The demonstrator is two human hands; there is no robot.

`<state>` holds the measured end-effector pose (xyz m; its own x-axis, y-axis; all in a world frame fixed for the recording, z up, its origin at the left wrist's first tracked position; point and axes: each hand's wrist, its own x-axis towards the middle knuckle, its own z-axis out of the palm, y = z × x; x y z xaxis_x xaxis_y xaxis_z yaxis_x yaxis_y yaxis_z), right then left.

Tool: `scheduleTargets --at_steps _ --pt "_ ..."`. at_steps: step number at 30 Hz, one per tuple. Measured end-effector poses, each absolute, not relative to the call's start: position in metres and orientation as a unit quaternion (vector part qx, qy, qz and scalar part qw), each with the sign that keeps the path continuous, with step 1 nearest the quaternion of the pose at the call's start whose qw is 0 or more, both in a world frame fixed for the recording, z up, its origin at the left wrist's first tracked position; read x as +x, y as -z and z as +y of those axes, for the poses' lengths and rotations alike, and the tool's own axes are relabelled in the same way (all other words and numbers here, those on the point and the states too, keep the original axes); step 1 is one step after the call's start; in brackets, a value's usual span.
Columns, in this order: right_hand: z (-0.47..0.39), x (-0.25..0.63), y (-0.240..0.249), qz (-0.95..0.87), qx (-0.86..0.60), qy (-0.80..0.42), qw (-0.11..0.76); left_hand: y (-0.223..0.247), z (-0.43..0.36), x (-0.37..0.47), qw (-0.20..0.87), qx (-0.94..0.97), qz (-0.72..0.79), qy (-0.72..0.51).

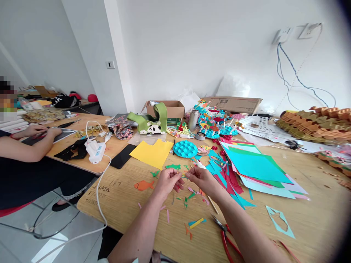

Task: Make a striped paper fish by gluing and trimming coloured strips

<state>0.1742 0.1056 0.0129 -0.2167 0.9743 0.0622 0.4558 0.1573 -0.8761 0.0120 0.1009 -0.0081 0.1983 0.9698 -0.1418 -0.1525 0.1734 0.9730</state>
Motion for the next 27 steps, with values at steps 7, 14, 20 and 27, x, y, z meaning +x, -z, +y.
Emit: scheduleTargets --at_steps 7,14,20,27 --pt "0.109 0.173 -0.003 -0.679 -0.531 -0.380 0.335 0.011 0.101 0.012 0.624 0.469 0.444 -0.440" --pt "0.108 0.173 -0.005 -0.681 -0.531 -0.381 0.330 0.012 0.102 0.012 0.627 0.464 0.445 -0.439" --pt "0.109 0.172 -0.004 -0.677 -0.539 -0.376 0.332 0.010 0.101 0.011 0.635 0.451 0.434 -0.453" --pt "0.110 0.173 0.000 -0.671 -0.544 -0.376 0.335 0.011 0.102 0.010 0.651 0.433 0.424 -0.457"
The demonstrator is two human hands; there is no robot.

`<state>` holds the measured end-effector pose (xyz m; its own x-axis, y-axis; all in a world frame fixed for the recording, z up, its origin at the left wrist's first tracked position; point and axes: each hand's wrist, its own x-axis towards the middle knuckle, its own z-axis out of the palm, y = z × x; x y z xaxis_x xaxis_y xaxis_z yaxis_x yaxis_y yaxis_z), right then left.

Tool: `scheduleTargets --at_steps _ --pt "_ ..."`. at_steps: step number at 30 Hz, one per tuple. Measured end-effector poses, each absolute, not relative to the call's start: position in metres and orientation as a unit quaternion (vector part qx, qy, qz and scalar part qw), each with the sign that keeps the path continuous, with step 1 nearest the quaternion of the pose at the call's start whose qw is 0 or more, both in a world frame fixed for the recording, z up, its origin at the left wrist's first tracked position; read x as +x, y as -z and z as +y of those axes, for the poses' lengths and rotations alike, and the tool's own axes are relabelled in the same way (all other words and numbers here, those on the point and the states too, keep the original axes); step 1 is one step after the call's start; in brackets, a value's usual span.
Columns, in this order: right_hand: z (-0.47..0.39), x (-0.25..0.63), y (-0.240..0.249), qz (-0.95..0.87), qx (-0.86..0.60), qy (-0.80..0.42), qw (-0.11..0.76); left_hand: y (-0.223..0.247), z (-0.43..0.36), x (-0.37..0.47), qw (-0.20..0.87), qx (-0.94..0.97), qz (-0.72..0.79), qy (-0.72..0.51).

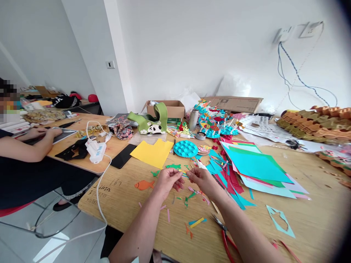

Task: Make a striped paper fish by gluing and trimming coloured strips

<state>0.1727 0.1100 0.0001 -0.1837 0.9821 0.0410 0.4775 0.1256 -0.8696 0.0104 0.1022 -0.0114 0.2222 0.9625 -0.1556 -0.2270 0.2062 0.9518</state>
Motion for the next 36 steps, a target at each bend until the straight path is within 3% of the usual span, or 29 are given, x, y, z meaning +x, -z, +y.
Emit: scheduleTargets --at_steps 4,14,24,31,36 --pt "0.111 0.174 -0.006 -0.664 -0.545 -0.382 0.340 0.010 0.105 0.009 0.640 0.418 0.442 -0.469" --pt "0.104 0.185 -0.019 -0.604 -0.559 -0.440 0.360 0.005 0.114 -0.009 0.503 0.325 0.467 -0.651" --pt "0.080 0.211 -0.009 -0.583 -0.551 -0.443 0.400 0.023 0.120 -0.010 0.324 0.452 0.527 -0.642" --pt "0.068 0.214 -0.013 -0.752 -0.444 -0.404 0.273 0.026 0.118 -0.009 0.261 0.510 0.550 -0.608" --pt "0.057 0.194 -0.015 -0.768 -0.378 -0.446 0.263 0.023 0.116 -0.010 0.239 0.524 0.555 -0.601"
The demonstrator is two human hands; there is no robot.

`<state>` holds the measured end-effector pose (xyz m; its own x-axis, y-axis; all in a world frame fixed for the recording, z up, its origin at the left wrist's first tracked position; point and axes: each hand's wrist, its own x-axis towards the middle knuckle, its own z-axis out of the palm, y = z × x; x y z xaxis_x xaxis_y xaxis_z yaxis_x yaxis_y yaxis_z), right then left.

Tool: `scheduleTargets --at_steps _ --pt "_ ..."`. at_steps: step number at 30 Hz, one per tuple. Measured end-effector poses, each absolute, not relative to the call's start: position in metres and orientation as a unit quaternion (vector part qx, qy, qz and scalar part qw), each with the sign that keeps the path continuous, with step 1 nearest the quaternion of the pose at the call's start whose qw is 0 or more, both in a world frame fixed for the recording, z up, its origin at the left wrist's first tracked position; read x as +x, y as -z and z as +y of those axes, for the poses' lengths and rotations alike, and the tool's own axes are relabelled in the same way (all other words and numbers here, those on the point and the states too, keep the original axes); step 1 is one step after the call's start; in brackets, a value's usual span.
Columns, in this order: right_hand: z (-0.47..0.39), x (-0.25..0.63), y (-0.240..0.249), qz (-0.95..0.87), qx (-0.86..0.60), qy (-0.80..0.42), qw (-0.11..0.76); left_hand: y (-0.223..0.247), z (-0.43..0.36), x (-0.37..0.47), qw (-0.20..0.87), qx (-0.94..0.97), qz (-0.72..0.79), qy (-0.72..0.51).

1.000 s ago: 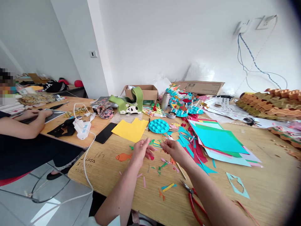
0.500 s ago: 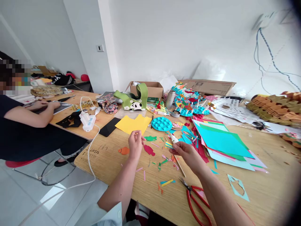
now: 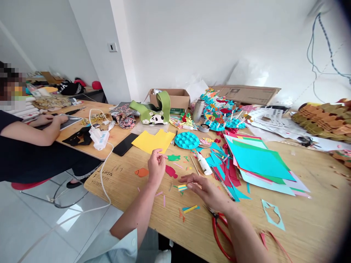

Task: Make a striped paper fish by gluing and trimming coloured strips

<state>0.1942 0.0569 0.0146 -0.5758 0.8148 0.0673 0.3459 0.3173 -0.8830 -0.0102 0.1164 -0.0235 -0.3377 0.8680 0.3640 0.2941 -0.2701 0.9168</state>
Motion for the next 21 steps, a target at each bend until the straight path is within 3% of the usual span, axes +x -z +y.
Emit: scheduleTargets --at_steps 5,9,15,21 --pt "0.047 0.169 -0.008 -0.853 -0.314 -0.358 0.215 0.022 0.115 -0.012 0.215 0.537 0.561 -0.592" --pt "0.046 0.177 -0.010 -0.861 -0.319 -0.360 0.162 0.022 0.116 -0.012 0.213 0.538 0.562 -0.591" --pt "0.053 0.196 -0.010 -0.830 -0.388 -0.353 0.193 0.024 0.115 -0.011 0.202 0.553 0.568 -0.575" --pt "0.056 0.201 -0.003 -0.833 -0.425 -0.313 0.167 0.025 0.115 -0.010 0.188 0.570 0.572 -0.559"
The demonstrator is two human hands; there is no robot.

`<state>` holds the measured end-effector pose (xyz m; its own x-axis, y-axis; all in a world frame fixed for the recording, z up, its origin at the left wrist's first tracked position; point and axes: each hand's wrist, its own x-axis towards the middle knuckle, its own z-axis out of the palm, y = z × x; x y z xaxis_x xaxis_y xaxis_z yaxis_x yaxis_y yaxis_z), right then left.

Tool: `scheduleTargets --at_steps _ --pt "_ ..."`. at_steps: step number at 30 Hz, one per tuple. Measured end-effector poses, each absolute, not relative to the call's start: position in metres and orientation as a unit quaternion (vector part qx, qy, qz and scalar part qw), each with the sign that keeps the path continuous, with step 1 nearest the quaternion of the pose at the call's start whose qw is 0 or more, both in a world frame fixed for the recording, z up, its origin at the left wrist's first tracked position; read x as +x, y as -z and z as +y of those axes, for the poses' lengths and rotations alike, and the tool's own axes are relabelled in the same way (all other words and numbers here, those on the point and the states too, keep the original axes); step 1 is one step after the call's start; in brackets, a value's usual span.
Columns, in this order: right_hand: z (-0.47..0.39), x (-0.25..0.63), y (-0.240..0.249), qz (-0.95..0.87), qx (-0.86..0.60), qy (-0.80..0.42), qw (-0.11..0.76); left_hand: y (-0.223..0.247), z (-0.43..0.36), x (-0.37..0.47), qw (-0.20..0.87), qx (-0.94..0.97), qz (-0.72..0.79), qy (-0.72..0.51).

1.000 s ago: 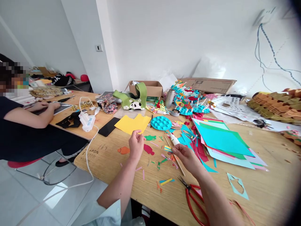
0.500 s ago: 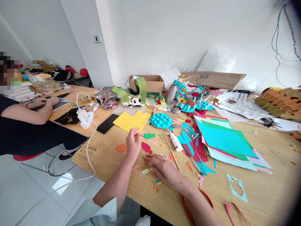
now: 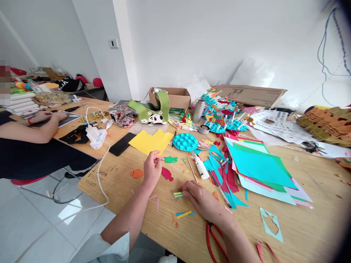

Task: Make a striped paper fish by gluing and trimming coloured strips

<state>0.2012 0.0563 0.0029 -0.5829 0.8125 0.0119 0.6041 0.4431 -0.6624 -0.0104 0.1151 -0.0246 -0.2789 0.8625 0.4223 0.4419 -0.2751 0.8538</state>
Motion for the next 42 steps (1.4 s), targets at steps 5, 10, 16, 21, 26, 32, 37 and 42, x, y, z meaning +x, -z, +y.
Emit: scheduleTargets --at_steps 5,10,16,21,26,32,37,42 --pt "0.056 0.204 0.000 -0.832 -0.423 -0.305 0.189 0.023 0.113 -0.009 0.191 0.575 0.570 -0.555" --pt "0.057 0.197 0.001 -0.833 -0.408 -0.297 0.228 0.022 0.112 -0.007 0.192 0.587 0.564 -0.548" --pt "0.059 0.199 0.000 -0.826 -0.448 -0.272 0.208 0.021 0.111 -0.006 0.191 0.594 0.563 -0.542" --pt "0.055 0.198 -0.002 -0.840 -0.384 -0.316 0.216 0.022 0.112 -0.006 0.193 0.593 0.564 -0.541" --pt "0.057 0.200 -0.006 -0.806 -0.430 -0.331 0.238 0.018 0.112 -0.005 0.205 0.594 0.562 -0.538" --pt "0.064 0.209 -0.004 -0.716 -0.482 -0.358 0.355 0.002 0.088 -0.009 0.183 0.693 0.558 -0.419" --pt "0.070 0.211 0.006 -0.657 -0.512 -0.346 0.433 0.011 0.058 -0.025 0.050 0.814 0.516 -0.262" --pt "0.073 0.213 0.009 -0.642 -0.528 -0.328 0.448 0.026 0.046 -0.028 0.043 0.823 0.529 -0.204"
